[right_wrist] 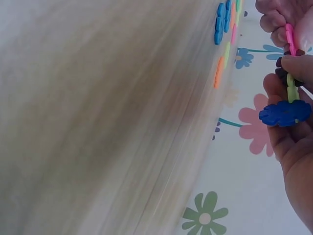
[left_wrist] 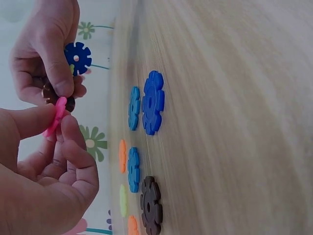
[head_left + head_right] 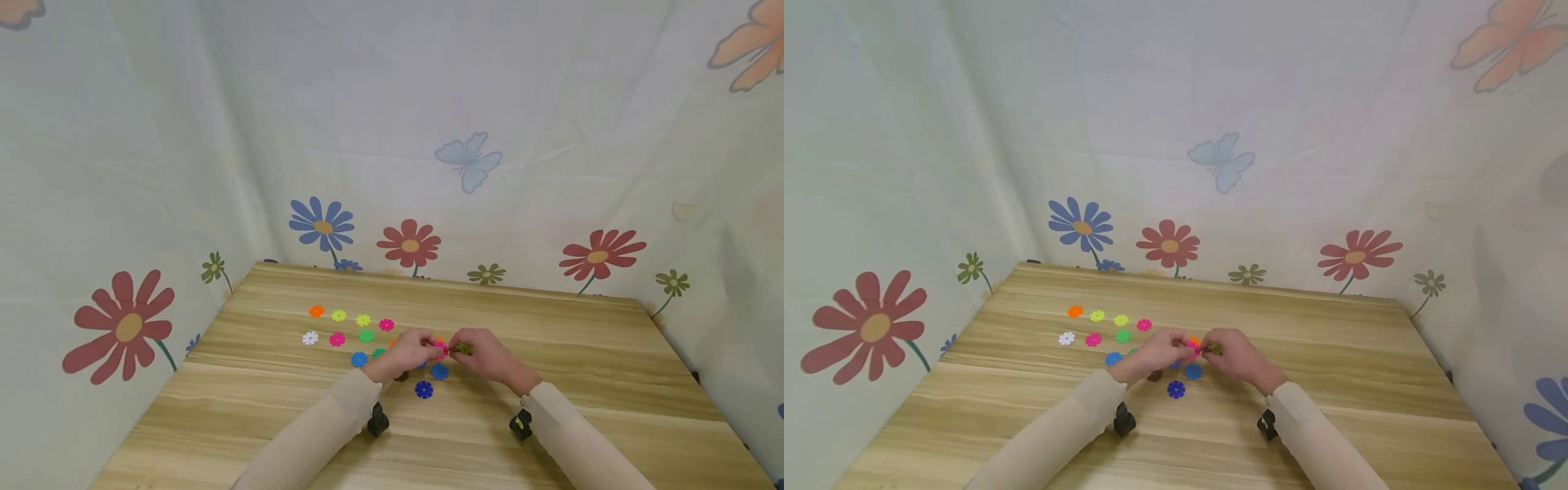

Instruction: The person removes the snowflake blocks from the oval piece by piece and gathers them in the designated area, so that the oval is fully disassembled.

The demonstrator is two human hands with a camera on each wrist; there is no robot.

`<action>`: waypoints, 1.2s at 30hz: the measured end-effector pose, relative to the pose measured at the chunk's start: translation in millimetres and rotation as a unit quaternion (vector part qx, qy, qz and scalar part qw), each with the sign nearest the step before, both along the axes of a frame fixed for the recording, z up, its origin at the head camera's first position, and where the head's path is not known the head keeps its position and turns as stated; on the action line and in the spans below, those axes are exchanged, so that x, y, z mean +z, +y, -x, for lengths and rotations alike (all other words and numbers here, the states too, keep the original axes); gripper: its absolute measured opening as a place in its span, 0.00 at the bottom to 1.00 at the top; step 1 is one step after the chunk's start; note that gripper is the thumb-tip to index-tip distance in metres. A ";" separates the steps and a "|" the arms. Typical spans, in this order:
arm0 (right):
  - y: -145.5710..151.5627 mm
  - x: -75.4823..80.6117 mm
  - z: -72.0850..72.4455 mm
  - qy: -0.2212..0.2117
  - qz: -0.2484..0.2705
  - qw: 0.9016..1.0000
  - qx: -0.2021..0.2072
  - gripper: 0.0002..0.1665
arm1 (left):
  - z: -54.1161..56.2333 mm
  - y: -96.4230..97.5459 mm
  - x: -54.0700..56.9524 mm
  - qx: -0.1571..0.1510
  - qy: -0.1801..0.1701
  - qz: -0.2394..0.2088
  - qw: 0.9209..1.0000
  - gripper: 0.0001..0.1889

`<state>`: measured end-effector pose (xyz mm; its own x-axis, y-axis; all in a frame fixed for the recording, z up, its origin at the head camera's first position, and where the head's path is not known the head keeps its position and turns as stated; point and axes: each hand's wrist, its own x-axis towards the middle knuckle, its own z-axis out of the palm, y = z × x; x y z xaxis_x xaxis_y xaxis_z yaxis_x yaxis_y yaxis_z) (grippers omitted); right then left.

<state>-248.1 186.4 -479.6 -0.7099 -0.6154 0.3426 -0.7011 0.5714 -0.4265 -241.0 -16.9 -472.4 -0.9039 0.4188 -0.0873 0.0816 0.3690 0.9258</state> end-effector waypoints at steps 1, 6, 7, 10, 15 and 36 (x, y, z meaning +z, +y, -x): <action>0.2 -0.4 0.1 0.001 0.001 1.000 0.001 0.06 | 0.2 0.2 -0.7 0.002 0.001 0.004 1.000 0.08; 0.2 -1.7 -0.6 0.001 0.005 1.000 0.006 0.07 | -0.5 2.7 -1.1 0.030 0.016 0.026 0.999 0.10; 0.0 -1.6 -0.9 0.001 0.006 1.000 0.007 0.07 | -0.8 3.4 -0.8 0.036 0.020 0.026 0.999 0.10; 0.1 -1.4 -0.9 0.003 0.008 1.000 0.005 0.07 | -1.2 5.0 -0.1 0.046 0.030 0.015 0.998 0.11; 1.0 -1.6 0.6 0.017 0.011 1.000 0.008 0.06 | 0.2 4.7 -1.6 0.045 0.043 0.005 0.998 0.10; -0.4 -1.1 -0.8 0.015 0.024 0.999 0.025 0.05 | 1.7 -0.4 -0.8 0.028 0.038 0.022 0.999 0.10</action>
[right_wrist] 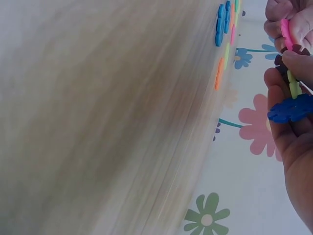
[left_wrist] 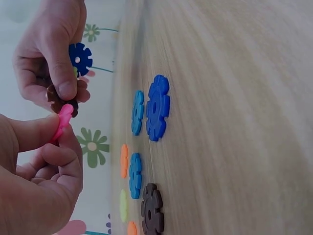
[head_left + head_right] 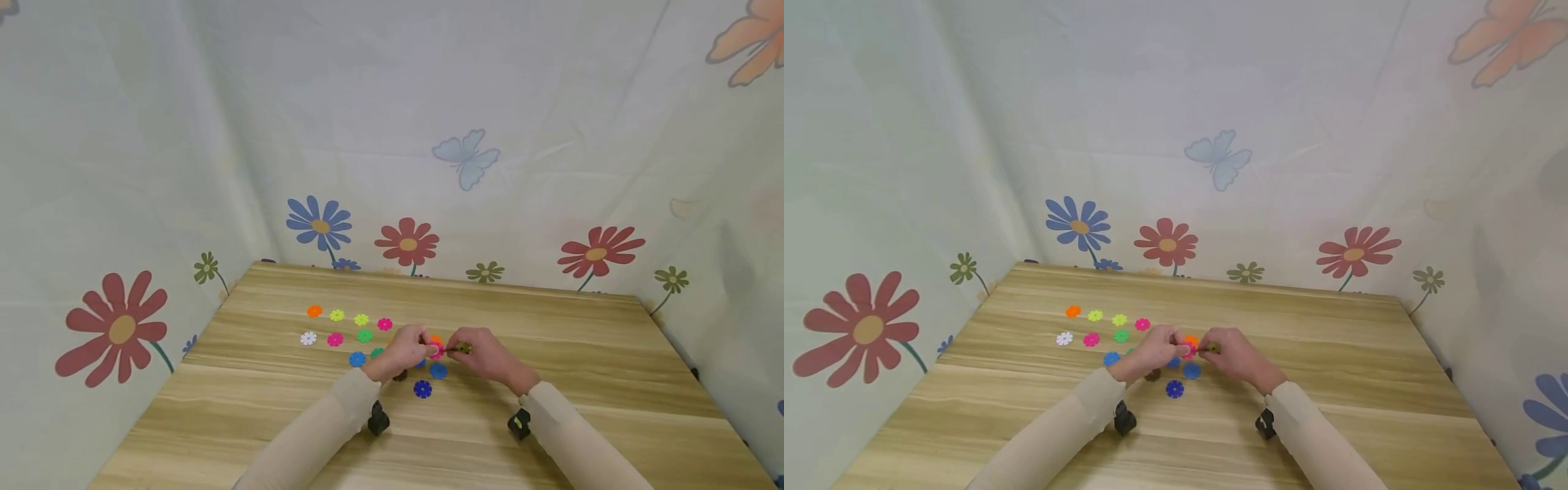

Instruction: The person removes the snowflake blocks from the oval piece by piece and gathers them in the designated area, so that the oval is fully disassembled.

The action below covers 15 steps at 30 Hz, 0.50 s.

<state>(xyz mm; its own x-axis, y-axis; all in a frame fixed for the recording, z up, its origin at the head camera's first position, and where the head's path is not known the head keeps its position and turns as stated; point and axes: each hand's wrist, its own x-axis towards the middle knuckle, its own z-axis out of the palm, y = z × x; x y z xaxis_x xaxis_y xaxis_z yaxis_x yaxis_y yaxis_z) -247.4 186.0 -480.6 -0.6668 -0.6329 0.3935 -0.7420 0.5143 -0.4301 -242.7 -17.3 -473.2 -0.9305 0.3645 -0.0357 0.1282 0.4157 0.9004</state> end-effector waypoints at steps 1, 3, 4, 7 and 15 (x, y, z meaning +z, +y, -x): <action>-0.1 -0.1 -0.2 -0.001 0.000 1.000 0.001 0.05 | 0.3 -0.5 -0.4 0.000 -0.002 0.002 1.000 0.10; -0.8 0.0 0.0 -0.003 0.001 1.000 0.004 0.04 | 1.5 -1.9 -1.9 0.001 -0.003 0.002 1.000 0.10; -0.8 -0.3 0.4 -0.003 0.003 1.000 0.006 0.04 | 2.1 -2.6 -2.6 0.000 -0.004 0.000 1.000 0.10; -1.3 -0.2 1.6 -0.005 0.007 1.000 0.009 0.04 | 3.9 -4.6 -2.9 -0.006 -0.006 -0.006 1.000 0.10; -1.3 -0.4 2.6 -0.011 0.001 1.000 -0.002 0.05 | 6.5 -6.3 -0.5 -0.029 -0.049 -0.047 0.997 0.06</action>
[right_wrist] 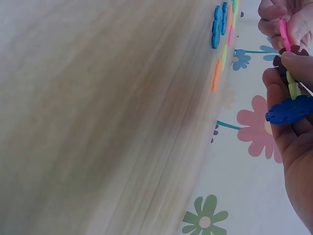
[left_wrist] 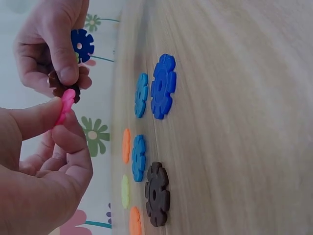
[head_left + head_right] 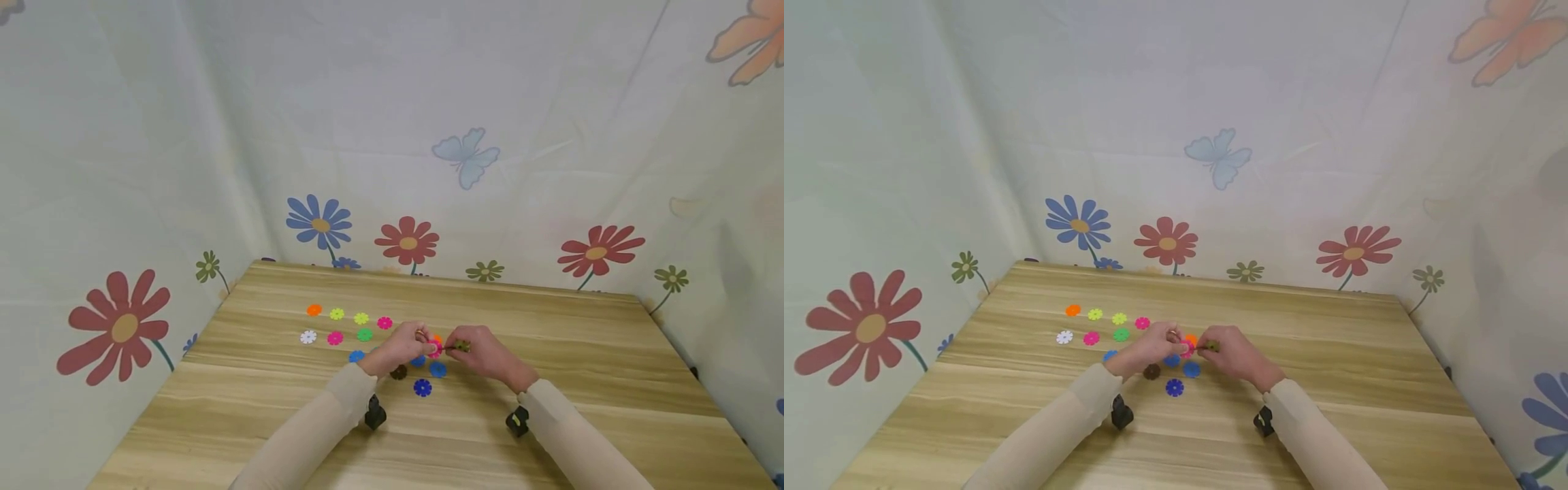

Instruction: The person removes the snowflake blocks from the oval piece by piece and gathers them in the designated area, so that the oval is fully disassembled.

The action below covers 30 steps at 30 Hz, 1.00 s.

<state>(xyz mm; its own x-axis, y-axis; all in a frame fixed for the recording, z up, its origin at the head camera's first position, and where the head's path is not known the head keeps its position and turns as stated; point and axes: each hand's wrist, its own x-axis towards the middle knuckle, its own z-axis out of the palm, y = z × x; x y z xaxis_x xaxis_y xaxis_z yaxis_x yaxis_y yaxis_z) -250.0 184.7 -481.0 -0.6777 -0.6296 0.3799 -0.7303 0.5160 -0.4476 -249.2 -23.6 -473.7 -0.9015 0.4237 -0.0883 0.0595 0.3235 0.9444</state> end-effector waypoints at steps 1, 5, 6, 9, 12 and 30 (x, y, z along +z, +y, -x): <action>-0.1 0.2 0.2 0.000 0.000 1.000 -0.001 0.05 | 0.8 0.5 -0.3 -0.001 -0.002 -0.001 1.000 0.05; -1.0 2.9 0.0 0.004 0.000 1.000 -0.006 0.05 | 3.6 2.7 -1.8 0.007 -0.003 0.004 1.000 0.05; -1.2 3.5 -0.1 0.005 0.000 1.000 -0.007 0.05 | 3.9 3.1 -2.3 0.011 0.000 0.006 1.000 0.06; -1.4 4.6 -0.5 0.004 0.000 1.000 -0.007 0.05 | 4.7 4.3 -3.9 0.019 0.011 0.010 1.000 0.06; -1.5 4.0 -0.6 0.001 -0.001 1.000 -0.004 0.05 | 4.0 5.2 -4.9 0.023 0.018 0.010 1.000 0.05; 12.1 3.5 -1.8 -0.001 -0.017 0.999 -0.051 0.03 | 12.8 -33.4 19.4 0.013 0.017 0.019 1.000 0.10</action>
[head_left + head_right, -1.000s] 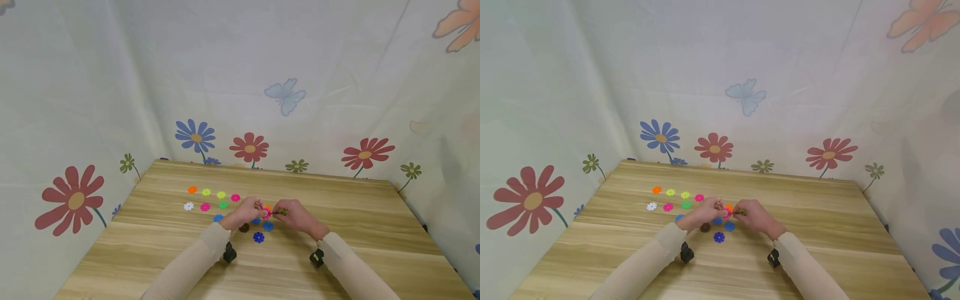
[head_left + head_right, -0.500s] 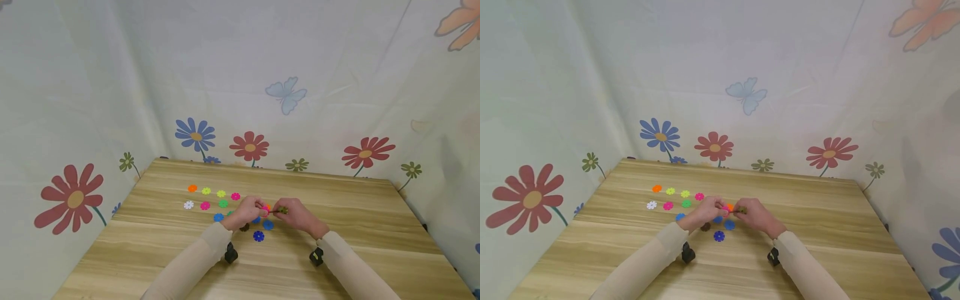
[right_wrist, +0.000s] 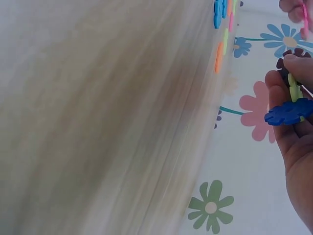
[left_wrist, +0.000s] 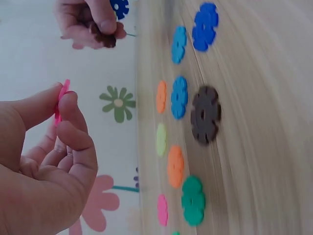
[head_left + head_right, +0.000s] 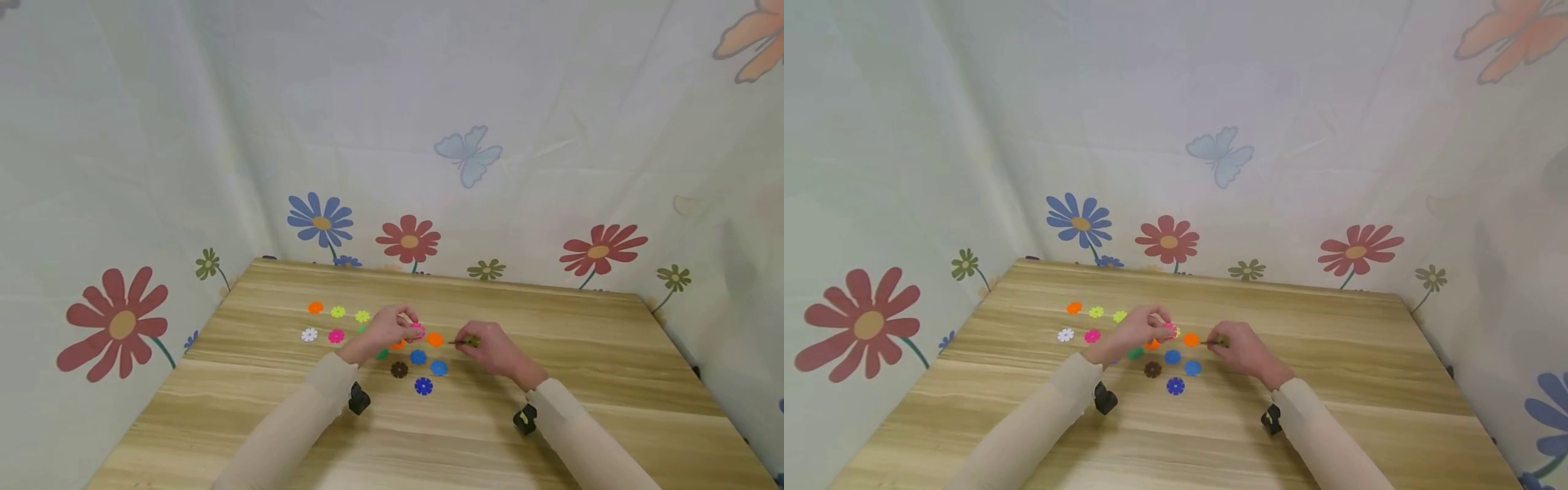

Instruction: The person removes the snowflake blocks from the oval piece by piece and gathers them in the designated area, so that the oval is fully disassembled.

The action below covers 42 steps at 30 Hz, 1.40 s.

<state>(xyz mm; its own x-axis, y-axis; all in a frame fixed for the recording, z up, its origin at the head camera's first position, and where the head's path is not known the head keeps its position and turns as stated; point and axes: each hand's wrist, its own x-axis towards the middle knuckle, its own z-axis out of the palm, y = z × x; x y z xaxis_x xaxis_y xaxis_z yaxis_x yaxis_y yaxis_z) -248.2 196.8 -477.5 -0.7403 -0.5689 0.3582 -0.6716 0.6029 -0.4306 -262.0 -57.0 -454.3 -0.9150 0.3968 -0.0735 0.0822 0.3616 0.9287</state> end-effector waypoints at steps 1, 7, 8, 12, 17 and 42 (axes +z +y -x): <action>0.6 0.1 -0.9 -0.003 -0.001 1.000 0.000 0.03 | -0.4 -3.8 0.2 -0.004 0.005 0.003 1.000 0.10; 3.2 -0.8 -4.6 -0.003 -0.001 1.000 -0.007 0.03 | -5.2 -28.4 -0.8 -0.018 0.015 0.043 0.999 0.10; 3.8 -1.2 -5.1 -0.001 0.000 1.000 -0.007 0.04 | -6.2 -32.3 -1.6 -0.021 0.012 0.054 0.998 0.11; 5.7 -2.0 -7.4 -0.003 0.003 1.000 -0.014 0.03 | -11.3 -47.0 -6.6 -0.052 0.009 0.114 0.992 0.13; 6.2 -2.0 -10.9 -0.022 0.002 1.000 -0.019 0.03 | -18.6 -59.4 -15.3 -0.101 0.032 0.179 0.978 0.13; 3.2 -3.4 -9.9 -0.033 0.019 0.999 -0.022 0.03 | -25.6 -42.2 -10.1 -0.083 0.088 0.233 0.965 0.07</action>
